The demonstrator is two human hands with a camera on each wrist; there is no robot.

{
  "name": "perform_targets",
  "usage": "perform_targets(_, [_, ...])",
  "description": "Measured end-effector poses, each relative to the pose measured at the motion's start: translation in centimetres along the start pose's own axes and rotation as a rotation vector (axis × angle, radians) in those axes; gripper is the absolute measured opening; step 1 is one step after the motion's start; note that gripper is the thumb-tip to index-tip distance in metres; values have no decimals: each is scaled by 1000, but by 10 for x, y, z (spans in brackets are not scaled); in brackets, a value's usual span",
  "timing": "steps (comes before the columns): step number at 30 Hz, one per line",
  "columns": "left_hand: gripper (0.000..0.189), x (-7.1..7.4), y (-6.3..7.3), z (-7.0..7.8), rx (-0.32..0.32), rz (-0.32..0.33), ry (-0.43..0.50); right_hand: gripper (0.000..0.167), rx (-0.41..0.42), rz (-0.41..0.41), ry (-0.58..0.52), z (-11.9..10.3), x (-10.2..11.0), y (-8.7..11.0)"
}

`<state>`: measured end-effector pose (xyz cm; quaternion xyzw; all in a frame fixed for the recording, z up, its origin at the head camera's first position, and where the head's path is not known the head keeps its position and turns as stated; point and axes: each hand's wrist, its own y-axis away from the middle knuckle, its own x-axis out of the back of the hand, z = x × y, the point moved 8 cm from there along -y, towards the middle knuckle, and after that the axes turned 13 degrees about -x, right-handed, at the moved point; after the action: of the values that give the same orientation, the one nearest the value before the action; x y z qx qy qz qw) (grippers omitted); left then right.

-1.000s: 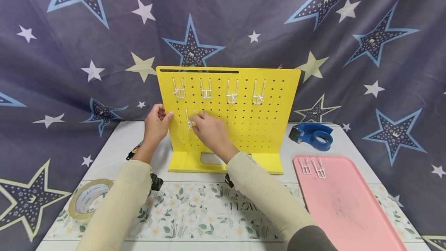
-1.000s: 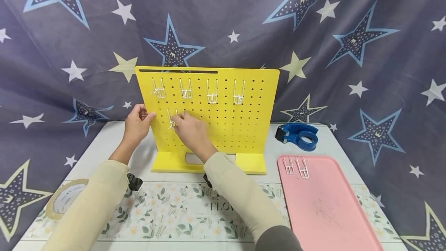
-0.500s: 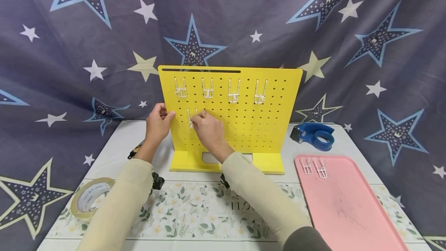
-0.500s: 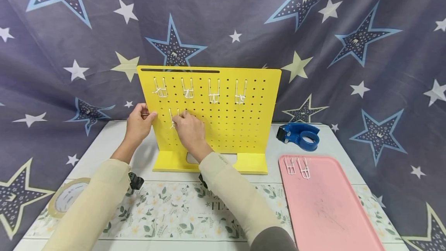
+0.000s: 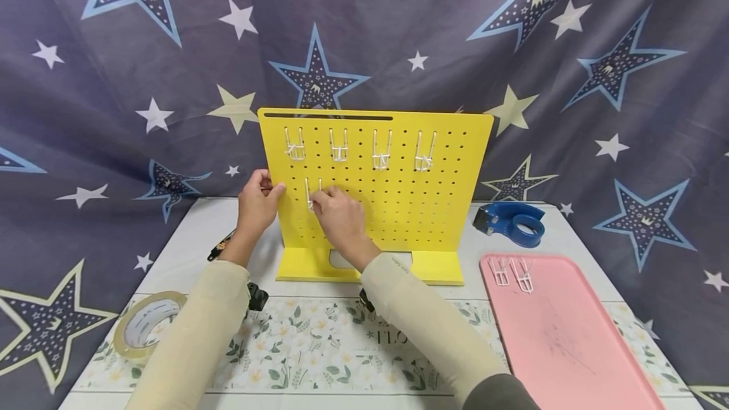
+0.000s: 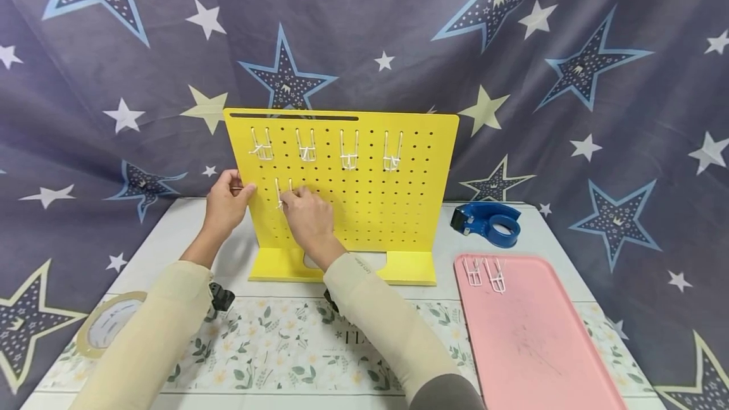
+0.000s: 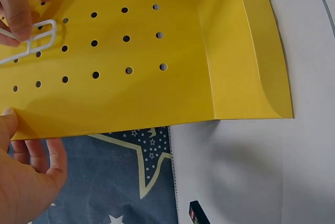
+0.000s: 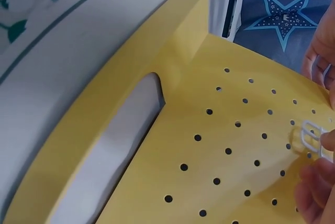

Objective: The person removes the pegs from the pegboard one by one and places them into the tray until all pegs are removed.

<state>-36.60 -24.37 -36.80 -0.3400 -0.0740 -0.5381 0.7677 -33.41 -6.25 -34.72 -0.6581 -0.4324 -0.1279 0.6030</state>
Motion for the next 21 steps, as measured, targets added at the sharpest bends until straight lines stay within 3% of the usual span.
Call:
perform_targets(12, [26,0,-1,0,7,0,-3,12,-7,-56,46,-3,1,-1])
perform_targets(21, [27,0,0,1,8,0,-10,11,9,-17,29,-5,11,0])
